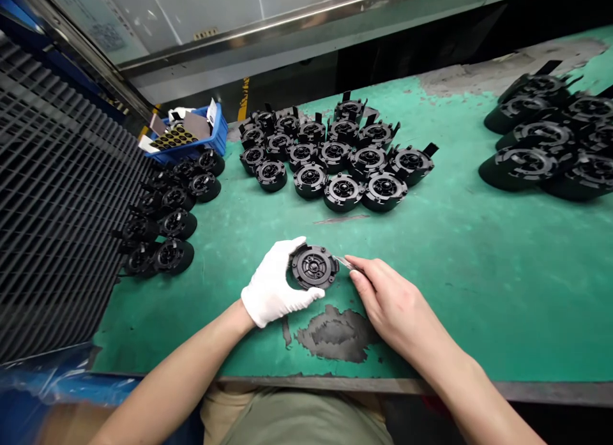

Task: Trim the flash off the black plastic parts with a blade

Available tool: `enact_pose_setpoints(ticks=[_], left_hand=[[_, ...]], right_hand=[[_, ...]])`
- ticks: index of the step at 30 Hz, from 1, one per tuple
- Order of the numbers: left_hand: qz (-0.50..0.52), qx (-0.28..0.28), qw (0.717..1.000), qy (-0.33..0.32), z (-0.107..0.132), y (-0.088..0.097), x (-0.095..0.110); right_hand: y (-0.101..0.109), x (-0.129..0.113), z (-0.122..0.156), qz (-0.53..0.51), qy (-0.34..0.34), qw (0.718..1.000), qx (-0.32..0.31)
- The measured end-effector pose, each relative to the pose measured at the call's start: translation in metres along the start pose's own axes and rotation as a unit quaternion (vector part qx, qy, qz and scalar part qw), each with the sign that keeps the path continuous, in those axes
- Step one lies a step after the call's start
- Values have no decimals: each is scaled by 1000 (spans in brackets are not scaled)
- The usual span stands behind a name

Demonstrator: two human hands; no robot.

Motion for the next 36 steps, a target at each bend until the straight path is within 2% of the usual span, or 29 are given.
enact_pose_setpoints(ticks=[4,7,12,18,24,27,31,36], left_hand=[[5,-58,994,-89,3,-1,11],[22,-60,989,-135,8,1,13],[34,-41,990,-134,10,1,9],[43,-46,992,-110,13,4,11],[43,-45,990,-126,14,5,13],[33,-44,990,-127,14,4,12],[24,-30,989,-146,16,5,12],[14,-28,988,-154,15,3,12]], right_hand=[[8,8,2,1,-8,1000,8],[14,16,8,8,-17,1000,8],[13,15,13,12,-1,1000,-7],[20,-8,4,-5,70,997,-25],[17,-32,2,-16,154,984,-93],[12,-31,1,-26,148,982,-110],[20,-17,3,-47,117,988,-90],[27,-3,8,18,92,993,-66]])
Point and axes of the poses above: each hand's wrist, its own z-axis away from the middle knuckle, its own y-axis out of the back of the hand, x = y × z, the point moved 7 cm from there along -z, towards the middle knuckle, and after that the axes turned 6 degrees about -x, right-handed, at the moved point
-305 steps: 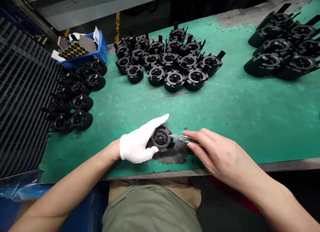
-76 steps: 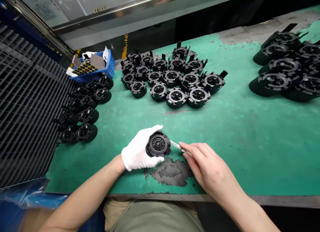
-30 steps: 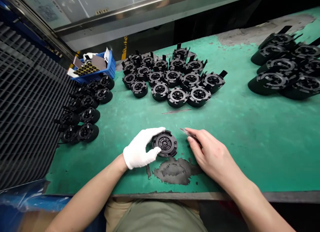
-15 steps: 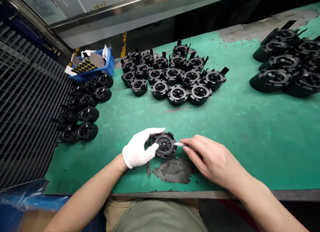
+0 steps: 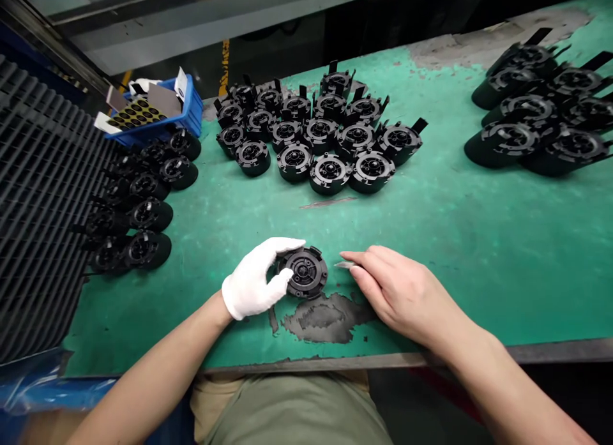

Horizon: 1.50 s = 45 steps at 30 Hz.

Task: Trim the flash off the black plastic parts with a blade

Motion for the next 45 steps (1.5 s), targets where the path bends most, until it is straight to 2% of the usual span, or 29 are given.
enact_pose_setpoints(ticks=[8,19,25,29,35,39,42,45], left_hand=[[-35,8,999,-17,-4,-2,4],[-95,10,995,-11,-7,-9,7],[-75,11,997,-14,-8,-9,7],[-66,11,998,6,-8,-8,4],[-16,-41,999,31,-19,-6,11],[-16,-63,997,53,-24,-7,9],[-29,-61,997,49,-21,-12,2],[-37,-34,998,32,-16,-16,-5]], right_hand=[[-7,-9,-7,71,55,996,-12],[-3,-10,-5,107,80,991,-28],[0,5,-7,76,61,992,-78],[-3,13,-2,34,41,993,-109],[-3,17,8,20,-5,997,-69],[-9,10,3,25,0,997,-72],[-8,4,-1,23,5,998,-57],[-6,1,-2,1,-7,999,-37]])
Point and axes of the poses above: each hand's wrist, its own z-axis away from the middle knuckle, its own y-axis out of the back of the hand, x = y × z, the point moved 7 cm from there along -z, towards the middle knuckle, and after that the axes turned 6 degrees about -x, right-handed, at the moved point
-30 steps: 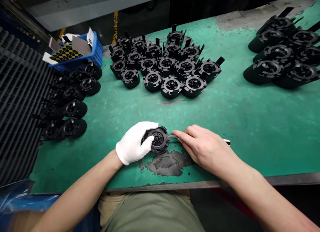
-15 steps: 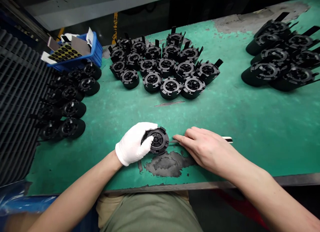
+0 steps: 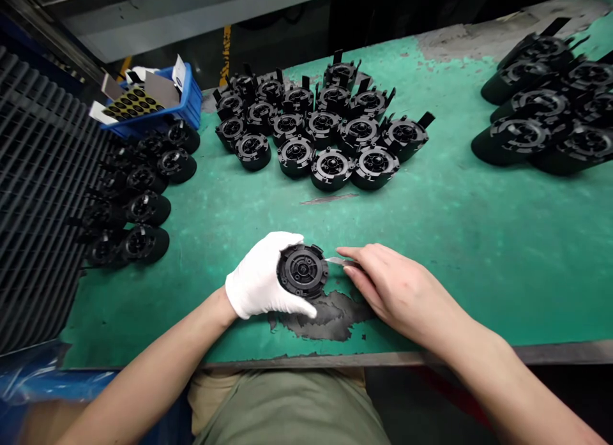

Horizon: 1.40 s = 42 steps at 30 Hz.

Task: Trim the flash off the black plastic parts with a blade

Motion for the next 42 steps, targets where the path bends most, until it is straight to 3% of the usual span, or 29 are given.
enact_pose_setpoints(ticks=[8,12,17,22,29,42], left_hand=[[-25,16,999,-17,5,0,5],[-1,-20,999,-31,2,3,13],[28,-40,995,-84,4,1,19],[16,-31,995,-93,6,0,19],[14,2,993,-114,10,7,22],[15,-33,994,-103,6,8,26]], right_hand=[[-7,-9,-5,-37,-26,999,15],[-1,-13,-6,-42,-17,999,12],[10,-15,-5,-61,-36,996,51],[2,-17,-11,-100,-67,993,12],[6,-11,11,-131,-136,982,21],[10,-18,23,-155,-127,980,10]])
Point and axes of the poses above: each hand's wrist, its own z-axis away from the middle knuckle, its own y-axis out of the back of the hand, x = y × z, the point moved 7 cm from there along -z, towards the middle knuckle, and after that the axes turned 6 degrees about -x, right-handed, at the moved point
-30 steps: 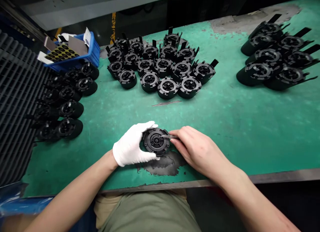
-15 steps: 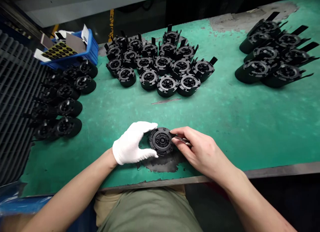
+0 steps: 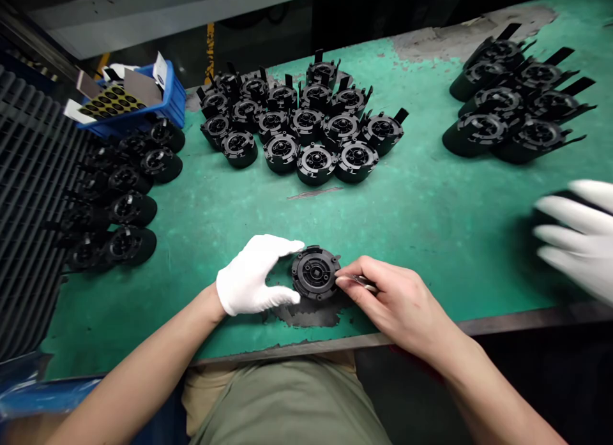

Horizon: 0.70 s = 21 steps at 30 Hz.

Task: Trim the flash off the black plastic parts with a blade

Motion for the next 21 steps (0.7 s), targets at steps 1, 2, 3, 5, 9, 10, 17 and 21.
enact_pose_setpoints(ticks=[1,2,3,5,9,10,17,21], left_hand=[[-4,-2,1000,1,-1,-1,1],[-8,-4,1000,0,-3,-2,2],[-12,-4,1000,-1,-4,-2,3],[-19,-7,1000,0,-5,-3,4],[-26,-23,999,5,-8,-3,4],[-29,-26,999,5,-9,-3,3],[-94,-44,994,23,-7,-6,2],[-175,-59,980,75,-4,-9,-2]], right_hand=[[0,-1,1,-5,3,1000,1],[0,-2,2,-11,4,1000,2],[-1,-3,3,-18,4,1000,2],[-3,-3,5,-36,-3,999,-2],[-13,-5,6,-79,-27,996,-28],[-15,-5,6,-88,-31,995,-32],[7,7,21,-149,-68,979,119],[17,20,20,-126,-114,968,186]])
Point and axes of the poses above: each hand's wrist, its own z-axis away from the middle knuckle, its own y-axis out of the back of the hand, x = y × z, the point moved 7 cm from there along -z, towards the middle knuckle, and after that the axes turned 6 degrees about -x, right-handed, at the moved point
